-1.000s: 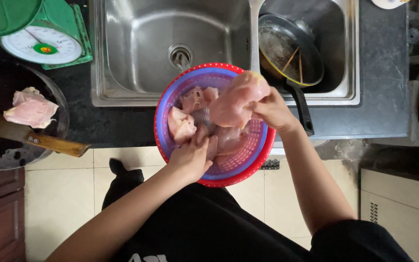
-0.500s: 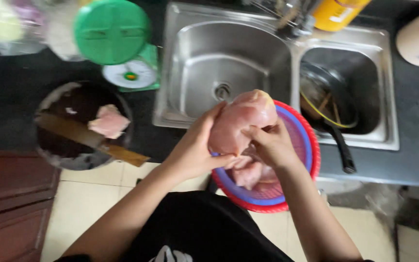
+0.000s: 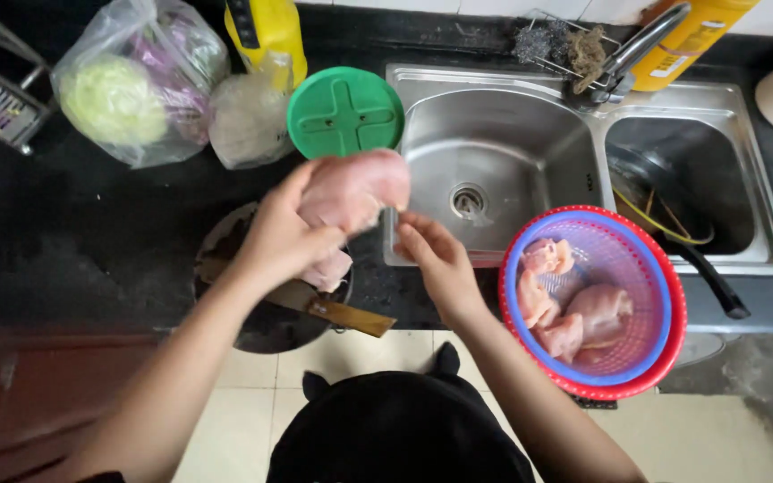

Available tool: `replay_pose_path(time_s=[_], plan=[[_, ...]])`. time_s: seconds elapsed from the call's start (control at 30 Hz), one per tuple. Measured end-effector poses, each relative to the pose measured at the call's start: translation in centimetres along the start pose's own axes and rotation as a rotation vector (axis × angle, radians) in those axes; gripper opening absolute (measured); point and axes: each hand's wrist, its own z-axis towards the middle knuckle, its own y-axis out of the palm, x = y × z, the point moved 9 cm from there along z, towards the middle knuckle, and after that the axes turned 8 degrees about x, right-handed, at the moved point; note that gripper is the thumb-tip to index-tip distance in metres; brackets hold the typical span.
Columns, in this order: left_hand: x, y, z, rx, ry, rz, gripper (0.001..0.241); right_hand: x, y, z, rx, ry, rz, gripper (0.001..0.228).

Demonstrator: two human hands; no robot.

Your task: Cutting raw chicken breast into smaller portions using a cleaver on a cutting board.

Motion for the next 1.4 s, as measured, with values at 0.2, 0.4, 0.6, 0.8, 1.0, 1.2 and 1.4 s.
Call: replay_pose_path(time_s=[0.2, 0.4, 0.6, 0.8, 1.0, 1.2, 1.4], plan=[[-5.6, -2.4, 7.2, -0.075, 0.046, -0.158, 0.068, 7.7, 2.7, -3.8, -0.015, -0.177, -0.502, 0.038], [-3.5, -0.5, 10.0, -0.193, -0.191, -0.095, 0.047, 8.6, 6.6, -6.2, -0.094, -0.382, -1.099, 0.053], [-6.3, 2.9, 12.8, -0.316, -0.18, 0.084, 0.057, 11.5, 6.9, -5.8, -0.114, -0.278, -1.208, 0.056], [-10.5, 4.3, 14.4, -0.29, 0.137, 0.302, 0.076, 11.9, 7.0, -6.2, -0.082, -0.26, -1.179, 0.047], [-9.2, 3.4, 13.8, -0.35, 0.09, 0.42, 0.082, 11.6, 7.1, -6.3, -0.06, -0.249, -1.162, 0.044], [-10.2, 2.8, 13.9, -0.389, 0.081, 0.534, 0.09, 11.7, 7.2, -6.4, -0.052, -0.27, -1.155, 0.045], [-10.2, 2.5, 13.6, -0.424, 0.094, 0.514, 0.097, 11.6, 7.4, -6.4, -0.05, -0.262, -1.164, 0.044]])
